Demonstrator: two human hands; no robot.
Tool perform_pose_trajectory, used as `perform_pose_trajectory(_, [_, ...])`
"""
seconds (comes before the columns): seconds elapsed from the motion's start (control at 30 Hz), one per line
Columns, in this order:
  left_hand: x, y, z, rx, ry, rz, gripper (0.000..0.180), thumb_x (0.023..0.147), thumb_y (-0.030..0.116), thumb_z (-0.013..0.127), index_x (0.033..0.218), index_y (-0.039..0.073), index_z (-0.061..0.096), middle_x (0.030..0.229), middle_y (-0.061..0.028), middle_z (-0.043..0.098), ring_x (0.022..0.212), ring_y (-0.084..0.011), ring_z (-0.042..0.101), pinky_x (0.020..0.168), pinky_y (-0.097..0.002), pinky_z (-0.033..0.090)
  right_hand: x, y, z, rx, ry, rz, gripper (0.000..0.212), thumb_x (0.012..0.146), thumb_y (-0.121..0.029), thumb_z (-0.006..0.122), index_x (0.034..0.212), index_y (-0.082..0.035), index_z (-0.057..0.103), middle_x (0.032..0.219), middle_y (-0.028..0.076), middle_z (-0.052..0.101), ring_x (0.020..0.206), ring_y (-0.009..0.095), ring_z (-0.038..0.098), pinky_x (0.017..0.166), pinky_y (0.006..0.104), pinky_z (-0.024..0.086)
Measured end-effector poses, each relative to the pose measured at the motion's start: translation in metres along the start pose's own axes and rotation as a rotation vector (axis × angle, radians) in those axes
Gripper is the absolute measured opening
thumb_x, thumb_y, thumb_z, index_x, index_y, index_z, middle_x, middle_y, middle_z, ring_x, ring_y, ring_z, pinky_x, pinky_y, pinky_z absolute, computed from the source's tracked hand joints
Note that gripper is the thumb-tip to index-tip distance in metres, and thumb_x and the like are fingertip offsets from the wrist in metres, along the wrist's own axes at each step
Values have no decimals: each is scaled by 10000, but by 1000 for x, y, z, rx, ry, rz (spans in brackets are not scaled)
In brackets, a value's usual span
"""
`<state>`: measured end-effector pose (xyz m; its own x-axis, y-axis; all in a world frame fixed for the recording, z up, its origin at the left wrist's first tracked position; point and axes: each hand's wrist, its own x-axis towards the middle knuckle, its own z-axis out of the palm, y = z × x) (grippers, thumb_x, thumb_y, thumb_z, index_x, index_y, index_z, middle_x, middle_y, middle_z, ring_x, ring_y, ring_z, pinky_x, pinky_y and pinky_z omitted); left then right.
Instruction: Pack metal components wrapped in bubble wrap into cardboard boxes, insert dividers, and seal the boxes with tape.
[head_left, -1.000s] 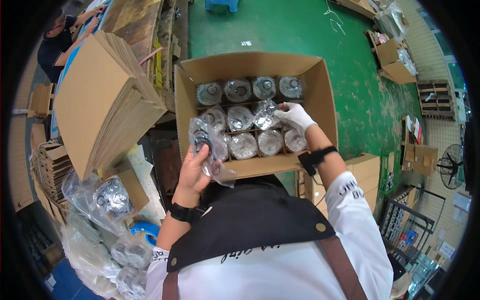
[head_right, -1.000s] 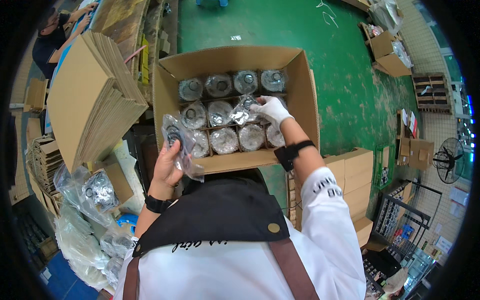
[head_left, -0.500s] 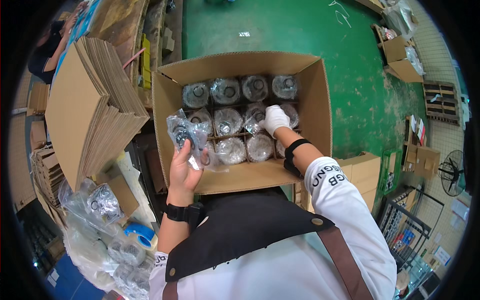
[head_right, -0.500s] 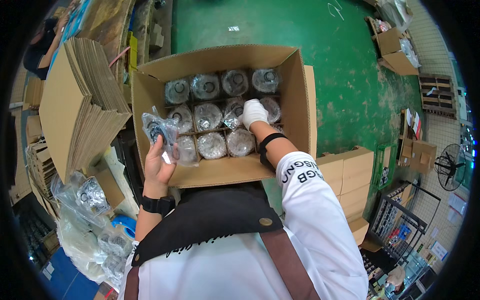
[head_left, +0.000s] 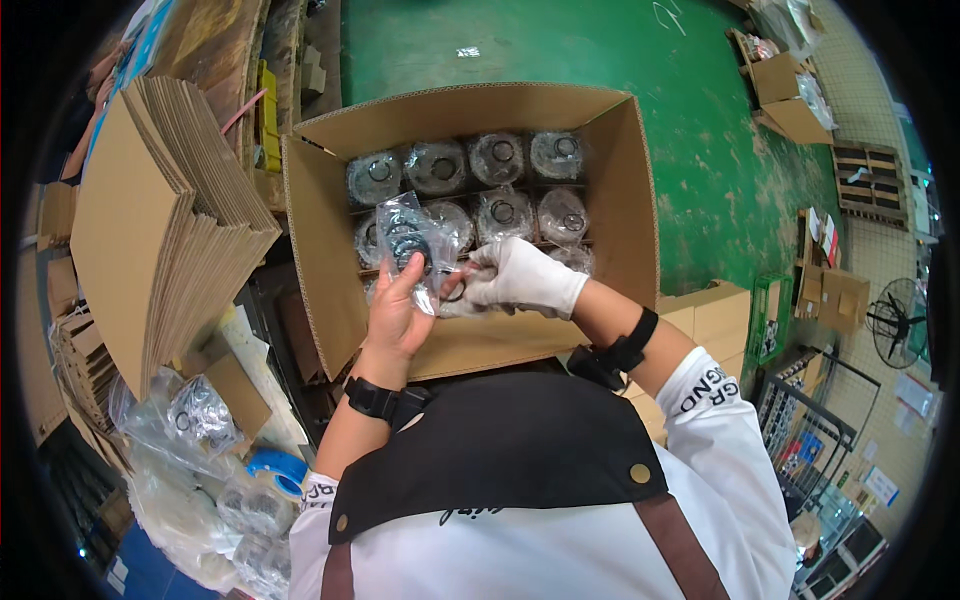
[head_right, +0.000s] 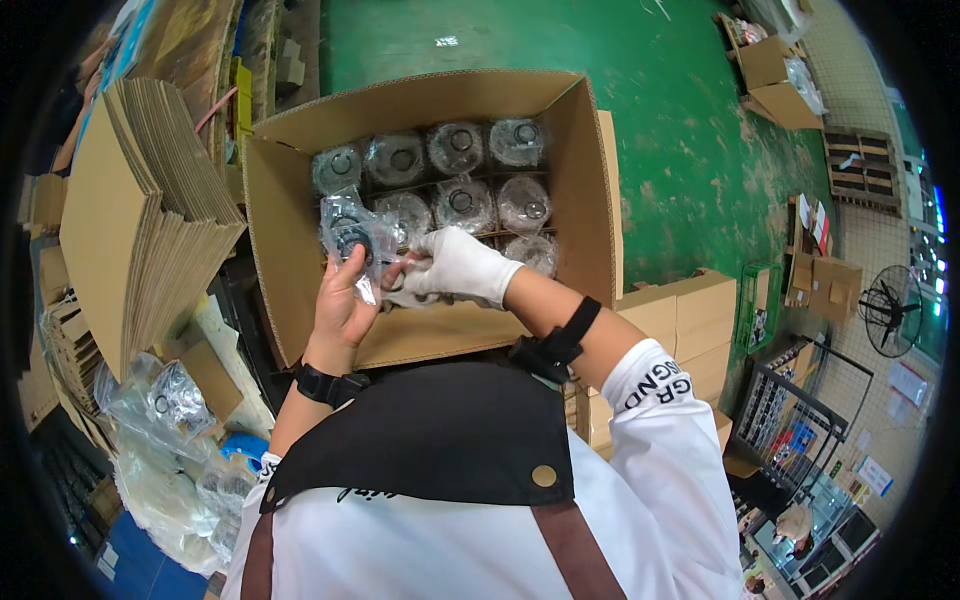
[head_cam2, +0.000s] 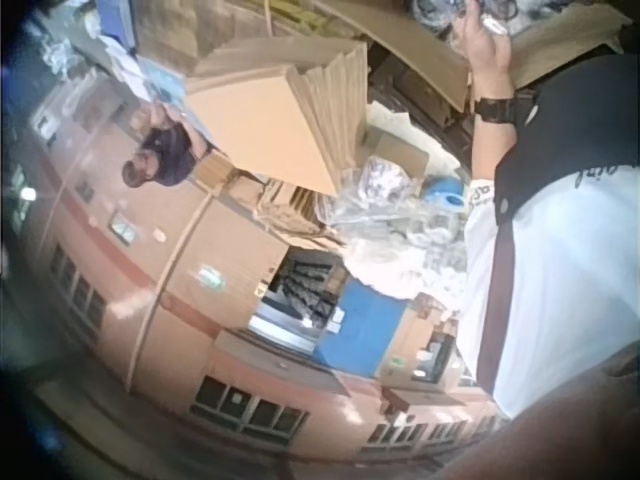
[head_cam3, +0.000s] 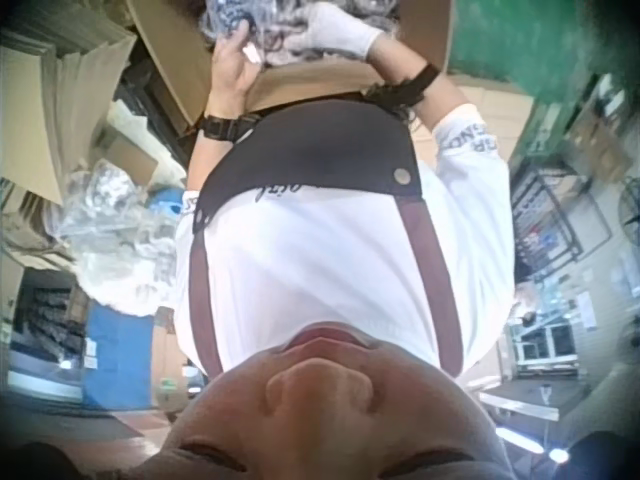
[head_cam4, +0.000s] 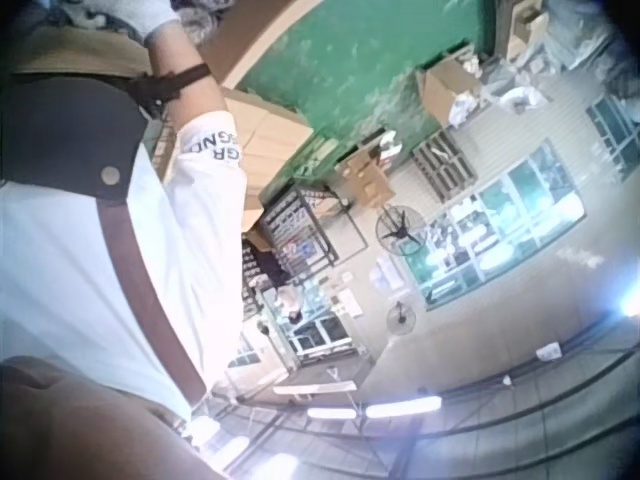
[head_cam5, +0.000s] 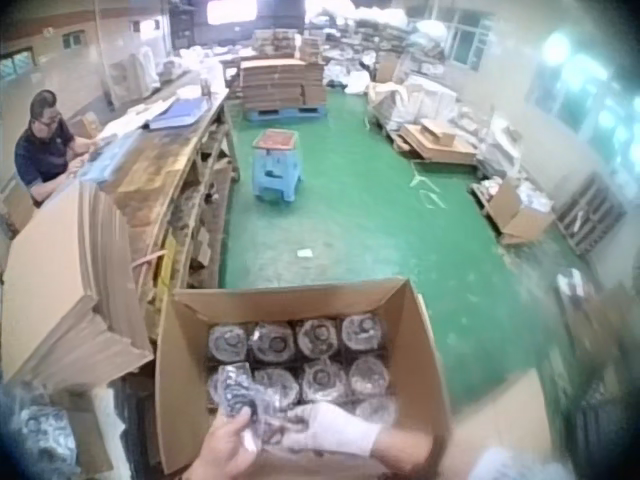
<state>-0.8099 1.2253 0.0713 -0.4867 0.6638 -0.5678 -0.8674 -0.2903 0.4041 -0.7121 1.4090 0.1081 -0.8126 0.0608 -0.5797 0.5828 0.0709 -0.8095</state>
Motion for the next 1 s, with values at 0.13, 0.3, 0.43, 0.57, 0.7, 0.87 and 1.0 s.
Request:
perform_pose_trajectory(0.13, [2,12,-27,38,1,81,324,972,92,540,1279,176,479,1198,-49,583,1100,-232,591,899,-455,543,-3,26,-46,-374,-54,418,314,717,-266,771,877,-4,704,718,137,693,588,226,655,604,306,534])
perform_pose_trajectory(0.3, [-11,24,-19,42,-27,-33,320,954,80,567,1255,149,485,1146,-44,599,1081,-237,598,913,-491,535,6,121,-85,-1008,-84,611,525,705,-257,777,1155,-16,654,1012,149,700,970,316,666,855,381,519])
perform_pose_trajectory(0.43, [-22,21,-23,106,-57,-65,355,929,92,614,1257,142,488,1134,-31,597,1044,-209,611,868,-484,548,12,-1,-28,-313,124,166,575,729,-397,783,1062,47,629,994,202,680,932,299,665,858,356,512])
perform_pose_trajectory(0.57, [-17,7,-22,331,-49,4,448,839,61,719,1229,78,498,1095,-32,608,951,-180,645,800,-371,571,13,-13,42,-87,63,-133,734,703,-393,813,1189,81,535,988,193,676,899,265,662,827,337,516])
perform_pose_trajectory(0.7, [-36,30,-15,232,-166,-263,527,852,94,691,1324,68,457,1187,-84,600,1052,-195,621,818,-362,569,7,-1,61,233,34,-28,521,768,-216,781,1167,58,589,941,104,691,852,134,626,784,293,517])
perform_pose_trajectory(0.87, [-45,34,-29,5,-384,-387,557,881,136,661,1378,80,417,1245,-119,572,1103,-256,602,849,-522,560,1,-13,55,115,-199,-70,397,803,-166,730,1158,-19,633,854,66,679,767,108,599,714,296,506])
perform_pose_trajectory(1.0, [-36,27,-38,22,-254,-428,428,923,106,612,1327,70,474,1217,-98,592,1079,-235,615,844,-512,566,-3,-20,50,-169,90,-108,416,739,-240,783,1021,20,623,785,132,660,717,175,629,681,303,508])
